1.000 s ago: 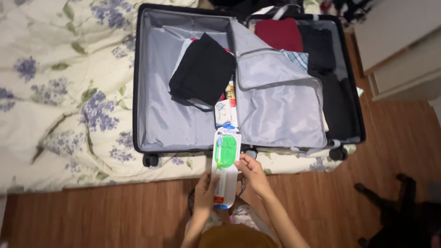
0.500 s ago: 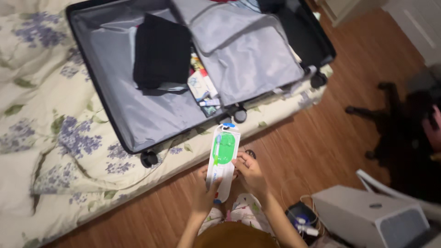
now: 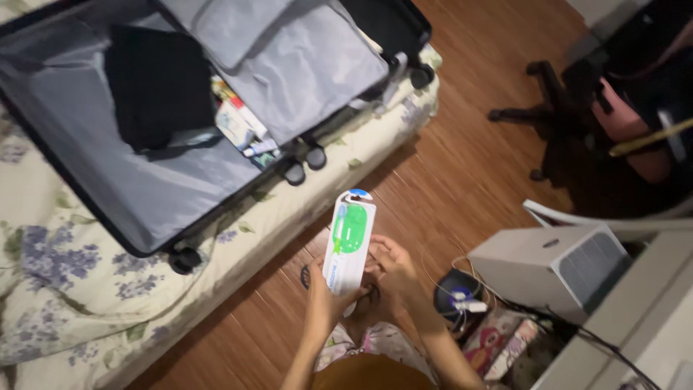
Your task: The person removes clothing, a small bag, and toiletries from a suitcase and places the clothes into a closet shelf and the toiletries into a drawer.
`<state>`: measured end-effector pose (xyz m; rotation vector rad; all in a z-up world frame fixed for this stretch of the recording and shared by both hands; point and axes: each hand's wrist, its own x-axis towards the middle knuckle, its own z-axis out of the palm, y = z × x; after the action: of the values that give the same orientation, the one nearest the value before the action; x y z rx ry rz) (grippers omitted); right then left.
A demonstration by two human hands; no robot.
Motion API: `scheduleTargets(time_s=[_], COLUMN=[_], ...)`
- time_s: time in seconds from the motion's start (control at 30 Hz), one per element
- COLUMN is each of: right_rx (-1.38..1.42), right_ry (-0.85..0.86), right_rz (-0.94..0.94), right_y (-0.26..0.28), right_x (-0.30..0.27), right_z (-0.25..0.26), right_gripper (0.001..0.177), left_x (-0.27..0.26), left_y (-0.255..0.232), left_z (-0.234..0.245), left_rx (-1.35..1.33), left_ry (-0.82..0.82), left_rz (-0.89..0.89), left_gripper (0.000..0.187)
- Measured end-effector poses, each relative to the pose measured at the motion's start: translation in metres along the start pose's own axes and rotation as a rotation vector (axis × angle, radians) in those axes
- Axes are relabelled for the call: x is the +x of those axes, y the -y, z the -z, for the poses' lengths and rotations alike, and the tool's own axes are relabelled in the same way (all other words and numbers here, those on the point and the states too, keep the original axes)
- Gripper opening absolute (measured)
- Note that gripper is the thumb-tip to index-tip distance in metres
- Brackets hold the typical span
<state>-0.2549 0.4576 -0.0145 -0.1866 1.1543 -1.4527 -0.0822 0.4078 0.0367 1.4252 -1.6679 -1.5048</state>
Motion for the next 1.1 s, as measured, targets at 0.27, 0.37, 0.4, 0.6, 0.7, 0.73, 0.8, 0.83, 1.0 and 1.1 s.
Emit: scheduleTargets(time_s=[0.27, 0.37, 0.4, 0.6, 0.7, 0.73, 0.8, 0.83, 1.0, 1.1], right_rx=[-0.214, -0.334, -0.334, -0.34, -0.313, -0.354, -0.434, -0.305, -0.477, -0.471], right_ry=[-0.145, -0.235, -0.267, -0.258, -0.122, -0.088, -0.018, -0.075, -0.135, 0.014], right_rz=[0.127, 0.106, 0.093, 0.042, 0.032, 0.094, 0.222, 0.145, 0.169, 0.249], right_y=[0.027, 0.015, 0.008, -0.026, -0.04, -0.046, -0.055, -0.063, -0.122, -0.177], right_x=[-0.063, -0.057, -0.054, -0.025, -0.001, 0.007, 0.03, 0.039, 0.116, 0.181], right_z=[0.073, 0.109, 0.118, 0.14, 0.143, 0.142, 0.138, 0.132, 0.139, 0.17], right_gripper=[0.041, 0.04, 0.039, 0.038, 0.037, 0.038, 0.038, 0.039, 0.039, 0.034], left_x=[-0.027, -0.029, -0.029, -0.015, -0.002, 0.002, 0.011, 0.017, 0.07, 0.105], left_y=[0.024, 0.036, 0.038, 0.038, 0.041, 0.046, 0.06, 0.069, 0.156, 0.227], left_z=[-0.05, -0.054, -0.053, -0.047, -0.044, -0.043, -0.044, -0.046, -0.065, -0.082], left_rx=[0.039, 0.08, 0.084, 0.185, 0.214, 0.221, 0.226, 0.228, 0.31, 0.267], left_ry=[-0.009, -0.027, -0.029, -0.067, -0.051, -0.05, -0.057, -0.06, -0.039, -0.08], left_rz=[0.069, 0.032, 0.061, 0.075, 0.033, 0.012, 0.004, -0.002, 0.104, -0.066], left_gripper=[0.097, 0.097, 0.098, 0.093, 0.09, 0.089, 0.088, 0.088, 0.082, 0.085])
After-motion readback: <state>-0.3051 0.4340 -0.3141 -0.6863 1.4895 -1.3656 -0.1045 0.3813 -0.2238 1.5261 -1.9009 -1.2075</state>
